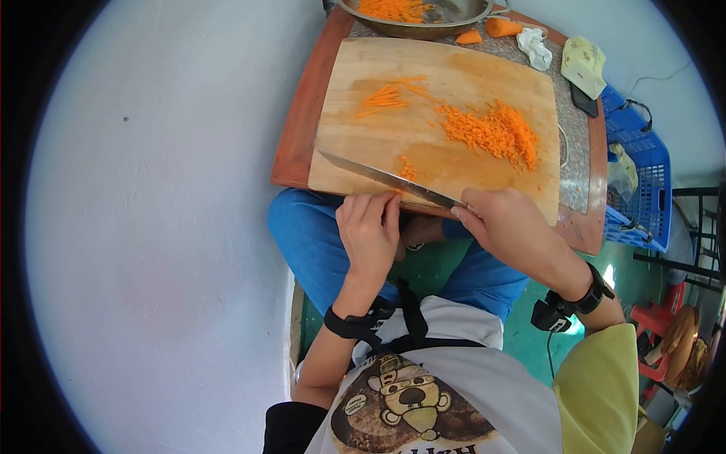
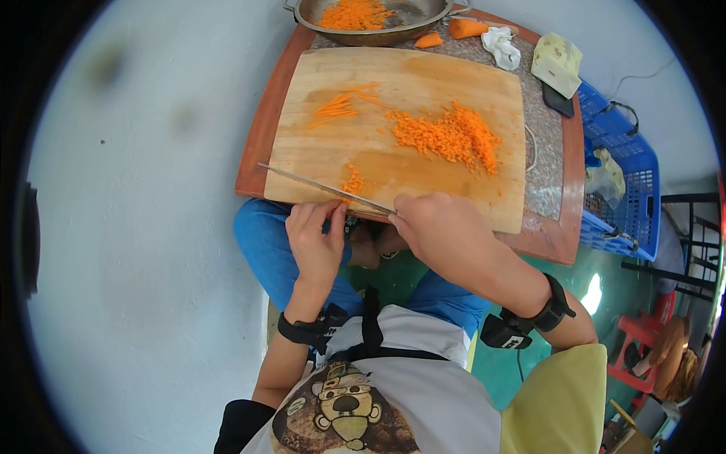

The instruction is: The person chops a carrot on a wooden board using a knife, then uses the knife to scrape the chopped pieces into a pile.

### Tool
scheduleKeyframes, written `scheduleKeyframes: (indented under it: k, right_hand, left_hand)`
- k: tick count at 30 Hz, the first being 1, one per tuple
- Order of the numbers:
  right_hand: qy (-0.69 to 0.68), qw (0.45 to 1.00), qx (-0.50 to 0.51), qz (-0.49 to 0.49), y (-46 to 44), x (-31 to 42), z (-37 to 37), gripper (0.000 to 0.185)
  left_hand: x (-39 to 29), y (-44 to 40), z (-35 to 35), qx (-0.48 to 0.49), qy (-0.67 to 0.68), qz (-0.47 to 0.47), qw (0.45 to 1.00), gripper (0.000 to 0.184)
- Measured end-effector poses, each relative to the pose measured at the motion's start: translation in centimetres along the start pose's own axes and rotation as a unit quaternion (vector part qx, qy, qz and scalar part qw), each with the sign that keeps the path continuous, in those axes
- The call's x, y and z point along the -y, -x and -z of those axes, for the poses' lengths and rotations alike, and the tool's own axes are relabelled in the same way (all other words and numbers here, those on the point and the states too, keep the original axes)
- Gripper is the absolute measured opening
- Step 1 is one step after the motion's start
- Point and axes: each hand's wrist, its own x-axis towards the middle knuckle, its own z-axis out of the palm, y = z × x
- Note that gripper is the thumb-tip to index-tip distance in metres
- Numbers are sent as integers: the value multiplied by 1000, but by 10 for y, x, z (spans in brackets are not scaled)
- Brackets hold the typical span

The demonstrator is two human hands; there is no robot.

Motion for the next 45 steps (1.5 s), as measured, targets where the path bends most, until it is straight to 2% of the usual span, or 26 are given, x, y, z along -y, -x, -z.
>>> scheduleKeyframes:
  k: [20,32,35,45]
  right_hand:
    - [10,1000,-6,-9,4,4,1,21]
    - [29,999,-14,21,3,6,-10,19]
    - [32,999,13,-6,1,10,-5,19]
    - [-2,1000,8,-16,4,8,-1,21]
  left_hand:
    - [2,1,0,-20,84,65,994,5]
    - [0,-1,9,7,67,98,993,4]
    - [-3,-2,7,0,89,97,991,5]
    - [-5,-2,0,7,98,110,989,6]
